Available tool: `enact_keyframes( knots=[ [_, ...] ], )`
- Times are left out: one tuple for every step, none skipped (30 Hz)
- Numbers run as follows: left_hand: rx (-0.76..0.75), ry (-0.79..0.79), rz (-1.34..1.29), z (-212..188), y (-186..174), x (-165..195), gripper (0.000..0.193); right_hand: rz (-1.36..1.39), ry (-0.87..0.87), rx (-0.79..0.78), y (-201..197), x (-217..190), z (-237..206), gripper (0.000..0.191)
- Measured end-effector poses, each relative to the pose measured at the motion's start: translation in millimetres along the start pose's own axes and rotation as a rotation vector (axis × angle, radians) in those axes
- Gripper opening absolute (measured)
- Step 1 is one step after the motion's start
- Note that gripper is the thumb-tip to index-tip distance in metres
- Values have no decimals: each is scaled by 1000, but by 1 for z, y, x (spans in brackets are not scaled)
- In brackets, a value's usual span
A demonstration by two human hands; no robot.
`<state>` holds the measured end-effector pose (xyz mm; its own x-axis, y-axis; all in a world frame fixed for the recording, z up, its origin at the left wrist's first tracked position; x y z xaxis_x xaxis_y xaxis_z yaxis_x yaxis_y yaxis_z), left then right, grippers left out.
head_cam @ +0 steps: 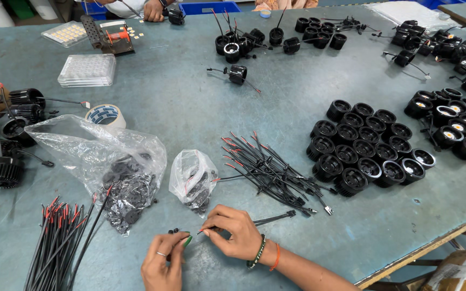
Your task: The person repeatedly picks small black plastic pieces and wires from a table, inserts the pieces onto wire ends, and places the assembled units into a pile. The person also organizes wires and occasionally reaches into a box below the table.
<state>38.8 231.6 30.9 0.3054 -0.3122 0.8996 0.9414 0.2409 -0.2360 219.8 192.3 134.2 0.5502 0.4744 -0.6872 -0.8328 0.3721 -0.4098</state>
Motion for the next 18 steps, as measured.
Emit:
enact_keyframes(
  knots=[
    [21, 83, 20, 1, -2, 4, 14, 0, 1, -4, 0, 0, 0, 6],
    [41, 166, 39, 1, -3, 8, 14, 1, 2, -8, 1, 0, 0, 6],
    [3, 75, -100, 2, 1, -1, 12, 2, -2, -10, 1, -1, 0, 7],
    [-34, -17, -238, 2, 7, -9, 11, 4, -5, -14, 1, -1, 0, 7],
    [-70, -110, -376, 0, 13, -15, 11, 6, -9, -18, 2, -2, -1, 7],
    [-97, -197, -350, -3, 18, -25, 13, 4, -24, -19, 2, -3, -1, 7],
    [-124, -283, -325, -8, 24, -33, 16, 2, -38, -20, 3, -5, -2, 8],
    [-152, -369, -299, -13, 30, -40, 18, -1, -53, -21, 3, -6, -2, 8],
    [-163, -352, -233, -14, 30, -39, 19, -14, -71, -27, 4, -7, -3, 8],
    [-173, -336, -167, -16, 31, -38, 20, -27, -90, -34, 5, -9, -3, 7],
    [-183, -320, -101, -17, 31, -36, 20, -41, -108, -41, 6, -10, -4, 7],
    [-177, -303, -119, -16, 31, -32, 22, -52, -117, -41, 6, -10, -4, 8],
    [-171, -285, -136, -15, 30, -27, 24, -63, -127, -40, 7, -11, -5, 8],
    [-165, -268, -152, -13, 29, -22, 26, -72, -136, -40, 7, -11, -5, 9],
    [-160, -235, -170, -12, 28, -16, 26, -78, -139, -31, 7, -11, -5, 8],
    [-154, -202, -189, -11, 27, -10, 27, -85, -142, -22, 6, -12, -5, 8],
    [-148, -169, -208, -9, 26, -4, 27, -91, -145, -15, 6, -12, -5, 8],
    [-128, -141, -201, -8, 23, 1, 27, -103, -152, -21, 7, -12, -5, 8]
  ],
)
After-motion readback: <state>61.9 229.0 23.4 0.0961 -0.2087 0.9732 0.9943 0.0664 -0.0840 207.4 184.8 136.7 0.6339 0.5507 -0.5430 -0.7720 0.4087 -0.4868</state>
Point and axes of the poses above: each hand's wrist, its own z-axis towards the middle knuckle, its own y-axis out of the palm, x = y × z, the point moved 10 cm from there along z, towards the middle knuckle, and after that the axes turned 13 degrees about x, right-handed, at the moved point
